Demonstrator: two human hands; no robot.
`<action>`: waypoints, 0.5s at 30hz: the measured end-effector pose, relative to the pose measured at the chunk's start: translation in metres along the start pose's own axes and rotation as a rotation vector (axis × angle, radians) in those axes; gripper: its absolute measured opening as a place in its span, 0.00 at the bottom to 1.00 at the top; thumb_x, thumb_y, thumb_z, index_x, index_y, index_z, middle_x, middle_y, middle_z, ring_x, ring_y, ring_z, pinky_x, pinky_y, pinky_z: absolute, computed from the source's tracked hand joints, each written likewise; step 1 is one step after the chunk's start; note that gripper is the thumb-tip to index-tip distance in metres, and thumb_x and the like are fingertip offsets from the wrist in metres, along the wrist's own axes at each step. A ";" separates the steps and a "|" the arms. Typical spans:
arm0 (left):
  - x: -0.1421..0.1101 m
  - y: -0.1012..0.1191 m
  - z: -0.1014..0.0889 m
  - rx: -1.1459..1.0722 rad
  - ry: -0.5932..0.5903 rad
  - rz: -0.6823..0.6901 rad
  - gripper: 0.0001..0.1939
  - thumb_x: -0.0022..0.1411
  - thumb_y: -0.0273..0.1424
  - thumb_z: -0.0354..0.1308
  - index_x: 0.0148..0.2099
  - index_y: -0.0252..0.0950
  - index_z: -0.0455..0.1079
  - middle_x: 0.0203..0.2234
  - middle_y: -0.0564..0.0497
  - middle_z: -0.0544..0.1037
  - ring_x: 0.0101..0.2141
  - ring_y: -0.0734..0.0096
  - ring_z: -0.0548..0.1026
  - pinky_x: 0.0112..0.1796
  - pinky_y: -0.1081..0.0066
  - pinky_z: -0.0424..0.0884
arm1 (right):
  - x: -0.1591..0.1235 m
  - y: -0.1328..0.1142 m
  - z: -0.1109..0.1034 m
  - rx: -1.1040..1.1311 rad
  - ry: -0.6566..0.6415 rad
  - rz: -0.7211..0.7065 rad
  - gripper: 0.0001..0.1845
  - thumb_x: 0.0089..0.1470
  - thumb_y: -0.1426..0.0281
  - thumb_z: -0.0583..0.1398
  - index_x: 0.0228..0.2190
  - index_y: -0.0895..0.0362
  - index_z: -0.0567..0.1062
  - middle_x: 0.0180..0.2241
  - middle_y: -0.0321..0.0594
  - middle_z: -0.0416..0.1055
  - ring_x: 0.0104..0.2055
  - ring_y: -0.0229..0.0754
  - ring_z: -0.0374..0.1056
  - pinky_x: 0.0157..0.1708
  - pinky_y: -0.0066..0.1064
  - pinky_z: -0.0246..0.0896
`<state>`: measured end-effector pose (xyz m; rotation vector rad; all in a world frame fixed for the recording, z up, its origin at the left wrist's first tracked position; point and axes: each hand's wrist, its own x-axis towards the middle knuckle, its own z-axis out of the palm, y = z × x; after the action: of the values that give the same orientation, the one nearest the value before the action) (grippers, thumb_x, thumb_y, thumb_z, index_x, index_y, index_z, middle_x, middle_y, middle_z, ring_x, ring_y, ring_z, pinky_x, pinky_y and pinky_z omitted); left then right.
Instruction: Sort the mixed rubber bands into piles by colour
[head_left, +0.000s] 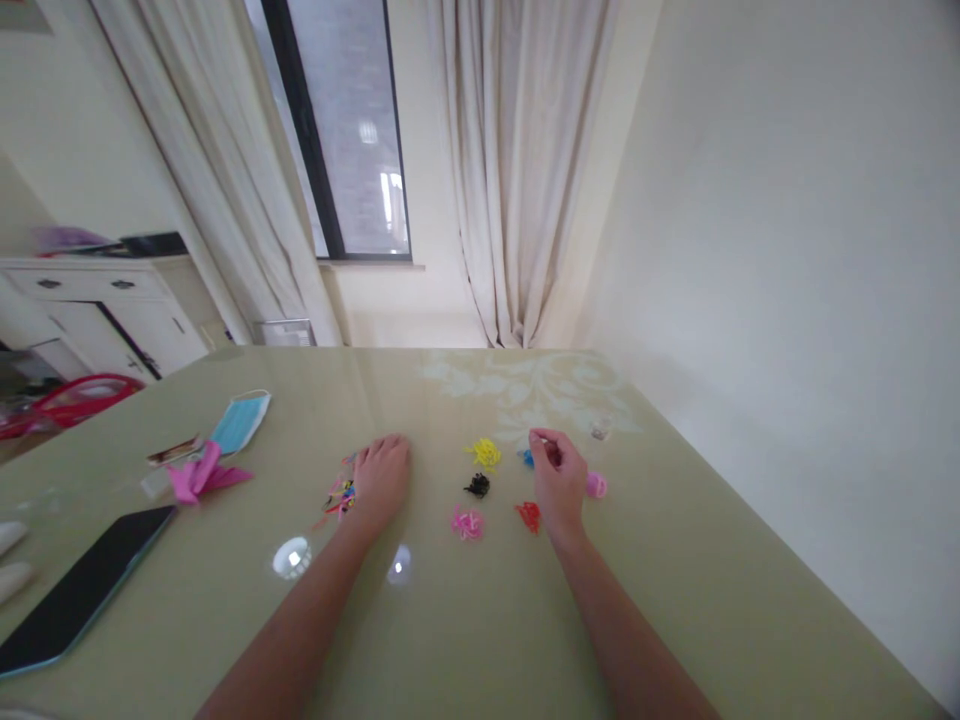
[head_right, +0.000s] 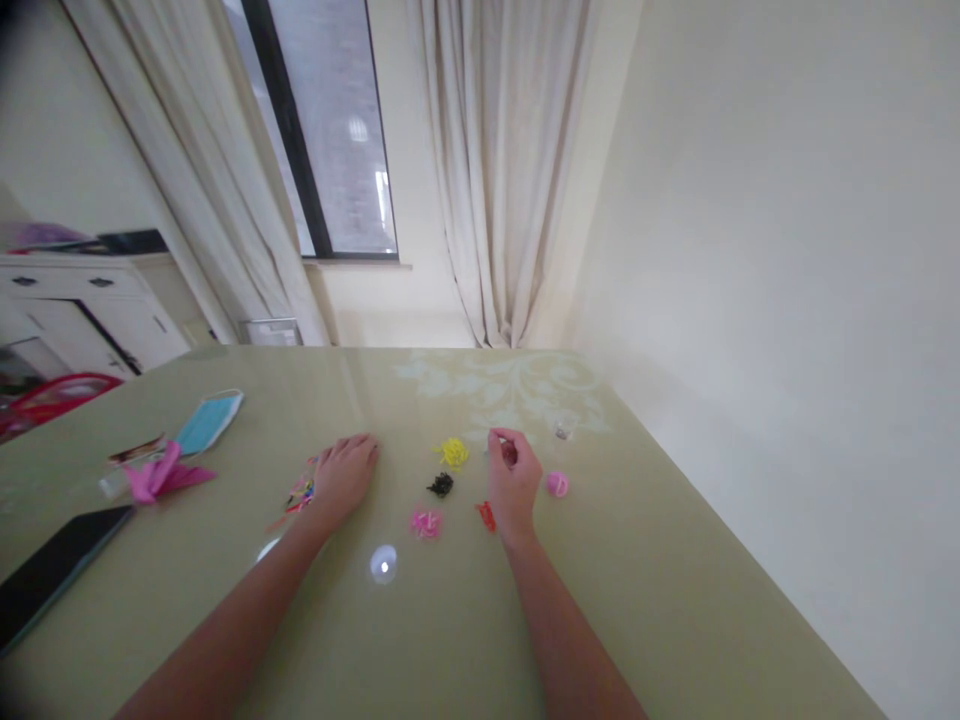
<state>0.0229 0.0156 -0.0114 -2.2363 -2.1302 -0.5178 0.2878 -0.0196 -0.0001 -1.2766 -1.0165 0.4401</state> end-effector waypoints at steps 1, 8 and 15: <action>-0.001 -0.004 0.001 0.028 -0.013 0.010 0.18 0.73 0.25 0.49 0.51 0.37 0.81 0.54 0.37 0.82 0.55 0.45 0.77 0.55 0.51 0.67 | -0.001 -0.001 0.000 -0.010 -0.010 -0.011 0.23 0.57 0.50 0.64 0.35 0.58 0.82 0.22 0.33 0.67 0.25 0.41 0.61 0.26 0.31 0.55; -0.016 -0.015 0.003 0.002 0.030 0.031 0.16 0.72 0.28 0.52 0.44 0.40 0.82 0.46 0.39 0.85 0.52 0.45 0.78 0.55 0.50 0.66 | -0.010 -0.003 -0.001 -0.069 -0.069 -0.055 0.19 0.58 0.53 0.64 0.34 0.57 0.83 0.22 0.34 0.68 0.25 0.41 0.61 0.26 0.31 0.55; -0.019 -0.003 0.003 -0.722 0.176 -0.035 0.11 0.69 0.37 0.58 0.42 0.41 0.81 0.38 0.46 0.87 0.40 0.56 0.81 0.45 0.61 0.74 | -0.024 -0.005 0.003 -0.075 -0.180 -0.082 0.18 0.60 0.55 0.64 0.35 0.57 0.83 0.24 0.35 0.71 0.26 0.41 0.63 0.26 0.30 0.57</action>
<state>0.0206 -0.0017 -0.0197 -2.3038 -2.1109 -1.6363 0.2721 -0.0376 -0.0044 -1.2738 -1.2427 0.4636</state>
